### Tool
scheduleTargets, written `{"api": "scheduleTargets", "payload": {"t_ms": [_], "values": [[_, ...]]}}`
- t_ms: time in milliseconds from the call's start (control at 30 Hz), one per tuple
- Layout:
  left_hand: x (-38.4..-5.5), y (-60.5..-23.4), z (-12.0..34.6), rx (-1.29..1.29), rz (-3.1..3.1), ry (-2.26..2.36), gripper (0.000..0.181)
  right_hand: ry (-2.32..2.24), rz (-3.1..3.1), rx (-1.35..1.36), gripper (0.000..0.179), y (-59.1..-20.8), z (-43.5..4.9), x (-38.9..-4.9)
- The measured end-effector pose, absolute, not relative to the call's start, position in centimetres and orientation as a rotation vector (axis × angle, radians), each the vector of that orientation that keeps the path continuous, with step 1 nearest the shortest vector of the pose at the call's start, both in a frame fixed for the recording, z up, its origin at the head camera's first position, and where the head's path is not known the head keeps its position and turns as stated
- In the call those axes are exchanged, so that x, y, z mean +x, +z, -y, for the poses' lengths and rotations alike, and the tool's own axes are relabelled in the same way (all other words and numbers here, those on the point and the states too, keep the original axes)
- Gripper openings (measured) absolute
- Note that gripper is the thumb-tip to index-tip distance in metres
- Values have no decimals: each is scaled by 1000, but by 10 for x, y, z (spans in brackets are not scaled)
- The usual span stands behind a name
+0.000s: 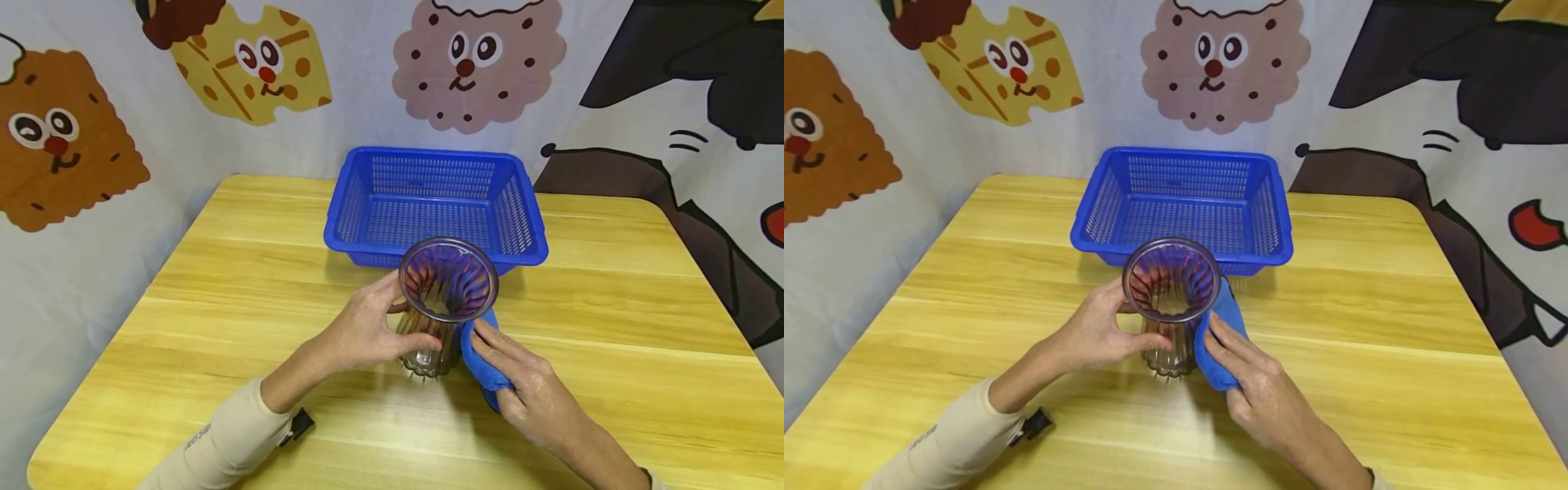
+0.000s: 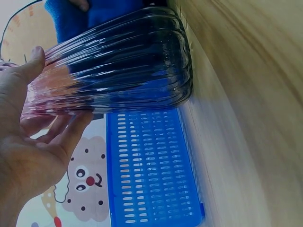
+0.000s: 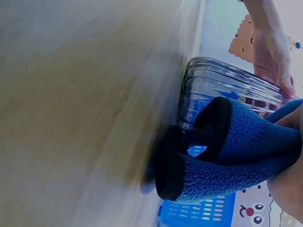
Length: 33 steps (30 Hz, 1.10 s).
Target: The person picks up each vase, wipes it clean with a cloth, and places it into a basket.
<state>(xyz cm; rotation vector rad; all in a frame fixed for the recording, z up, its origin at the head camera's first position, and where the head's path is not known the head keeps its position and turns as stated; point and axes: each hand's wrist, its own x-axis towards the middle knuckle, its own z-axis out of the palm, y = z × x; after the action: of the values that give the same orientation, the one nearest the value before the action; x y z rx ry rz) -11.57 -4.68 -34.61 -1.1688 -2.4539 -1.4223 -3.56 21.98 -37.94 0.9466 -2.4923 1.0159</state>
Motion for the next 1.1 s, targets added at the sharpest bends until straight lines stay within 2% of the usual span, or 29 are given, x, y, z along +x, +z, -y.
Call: {"api": "scheduleTargets", "payload": {"t_ms": [1100], "values": [[-116, -345, 46, -1155, 2473, -1451, 95, 794, 2637, 1025, 68, -379, -225, -40]]}}
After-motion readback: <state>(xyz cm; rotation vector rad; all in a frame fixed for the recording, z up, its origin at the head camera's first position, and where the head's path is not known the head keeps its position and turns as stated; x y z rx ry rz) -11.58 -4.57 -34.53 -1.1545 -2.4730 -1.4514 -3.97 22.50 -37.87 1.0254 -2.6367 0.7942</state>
